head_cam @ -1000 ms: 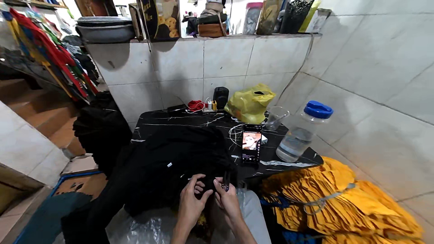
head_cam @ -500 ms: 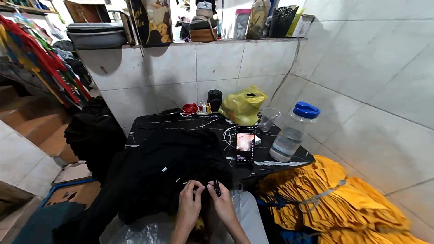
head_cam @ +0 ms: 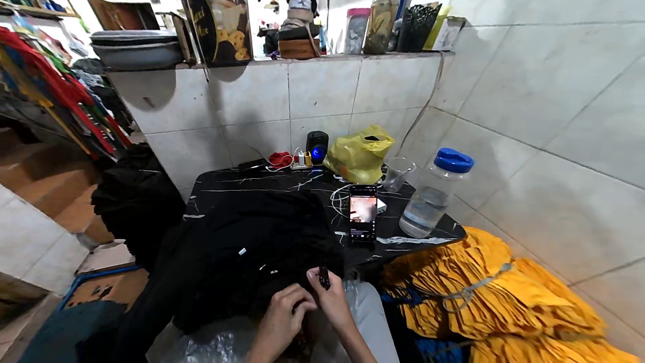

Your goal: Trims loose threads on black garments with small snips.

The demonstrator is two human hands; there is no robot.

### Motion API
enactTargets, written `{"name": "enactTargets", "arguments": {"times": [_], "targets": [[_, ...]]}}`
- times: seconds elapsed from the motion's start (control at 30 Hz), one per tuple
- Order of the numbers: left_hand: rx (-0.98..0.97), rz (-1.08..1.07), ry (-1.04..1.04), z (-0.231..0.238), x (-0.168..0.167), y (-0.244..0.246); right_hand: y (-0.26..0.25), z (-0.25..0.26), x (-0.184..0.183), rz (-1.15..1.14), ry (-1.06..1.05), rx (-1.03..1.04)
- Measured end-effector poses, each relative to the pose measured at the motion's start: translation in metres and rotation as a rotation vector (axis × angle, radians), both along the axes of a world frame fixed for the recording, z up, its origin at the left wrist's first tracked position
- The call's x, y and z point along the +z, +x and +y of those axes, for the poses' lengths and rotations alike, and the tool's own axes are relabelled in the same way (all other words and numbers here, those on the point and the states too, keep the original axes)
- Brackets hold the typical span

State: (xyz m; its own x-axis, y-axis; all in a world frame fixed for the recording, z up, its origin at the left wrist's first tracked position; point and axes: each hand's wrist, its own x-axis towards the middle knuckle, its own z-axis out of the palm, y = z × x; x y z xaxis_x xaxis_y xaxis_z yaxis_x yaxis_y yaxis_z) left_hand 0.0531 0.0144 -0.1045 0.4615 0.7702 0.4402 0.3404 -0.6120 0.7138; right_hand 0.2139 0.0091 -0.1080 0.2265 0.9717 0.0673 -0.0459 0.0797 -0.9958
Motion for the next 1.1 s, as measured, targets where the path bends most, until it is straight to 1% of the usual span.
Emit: {"name": "enactTargets", "arguments": {"times": [0.03, 0.07, 0.1, 0.13, 0.2, 0.27, 0.3, 0.33, 0.37, 0.43, 0.47, 0.53, 0.63, 0.67, 0.7, 0.77, 0.8, 0.87, 0.93, 1.0, 1.1], "targets": [[-0.043, 0.006, -0.076, 0.000, 0.001, -0.006, -0.002, 0.000, 0.002, 0.008, -0.006, 0.001], [-0.044, 0.002, -0.124, 0.001, 0.001, -0.011, -0.003, -0.001, 0.004, -0.004, -0.014, 0.006], [0.010, 0.004, -0.142, 0.001, 0.000, -0.015, -0.006, -0.001, 0.006, -0.054, -0.022, 0.006], [0.114, 0.039, -0.131, 0.002, 0.001, -0.020, -0.008, -0.001, 0.007, -0.159, -0.023, -0.002], [0.373, 0.170, -0.057, 0.001, 0.002, -0.028, -0.015, -0.003, 0.010, -0.496, 0.008, -0.024], [0.600, 0.310, 0.096, 0.001, 0.000, -0.039, -0.024, -0.005, 0.011, -0.847, 0.131, -0.102], [0.672, 0.360, 0.169, 0.002, -0.001, -0.045, -0.028, -0.005, 0.013, -0.975, 0.191, -0.125], [0.718, 0.401, 0.228, 0.002, -0.001, -0.053, -0.030, -0.006, 0.019, -1.068, 0.196, -0.098], [0.738, 0.435, 0.259, 0.002, 0.001, -0.059, -0.031, -0.008, 0.027, -1.137, 0.142, -0.027], [0.750, 0.496, 0.292, 0.004, 0.005, -0.070, -0.033, -0.007, 0.043, -1.216, -0.024, 0.114], [0.752, 0.526, 0.295, 0.005, 0.008, -0.073, -0.033, -0.006, 0.048, -1.230, -0.076, 0.144], [0.747, 0.585, 0.248, 0.005, 0.014, -0.078, -0.031, -0.002, 0.054, -1.239, -0.090, 0.126], [0.778, 0.633, 0.191, 0.002, 0.024, -0.084, -0.025, 0.004, 0.057, -1.235, -0.031, 0.016], [0.795, 0.652, 0.133, -0.003, 0.028, -0.087, -0.022, 0.007, 0.058, -1.233, -0.048, 0.023], [0.809, 0.664, 0.031, -0.011, 0.035, -0.089, -0.020, 0.009, 0.061, -1.235, -0.078, 0.058], [0.813, 0.660, -0.217, -0.025, 0.047, -0.096, -0.020, 0.014, 0.065, -1.256, -0.132, 0.152], [0.824, 0.656, -0.277, -0.027, 0.051, -0.100, -0.022, 0.016, 0.068, -1.268, -0.180, 0.216], [0.843, 0.568, -0.297, -0.023, 0.052, -0.111, -0.028, 0.019, 0.068, -1.276, -0.283, 0.321], [0.888, 0.327, -0.232, -0.008, 0.050, -0.117, -0.032, 0.021, 0.063, -1.274, -0.357, 0.371], [0.909, 0.006, -0.230, 0.007, 0.050, -0.119, -0.034, 0.021, 0.060, -1.272, -0.386, 0.374], [0.852, -0.589, -0.378, 0.022, 0.057, -0.116, -0.030, 0.015, 0.060, -1.267, -0.364, 0.355]]}}
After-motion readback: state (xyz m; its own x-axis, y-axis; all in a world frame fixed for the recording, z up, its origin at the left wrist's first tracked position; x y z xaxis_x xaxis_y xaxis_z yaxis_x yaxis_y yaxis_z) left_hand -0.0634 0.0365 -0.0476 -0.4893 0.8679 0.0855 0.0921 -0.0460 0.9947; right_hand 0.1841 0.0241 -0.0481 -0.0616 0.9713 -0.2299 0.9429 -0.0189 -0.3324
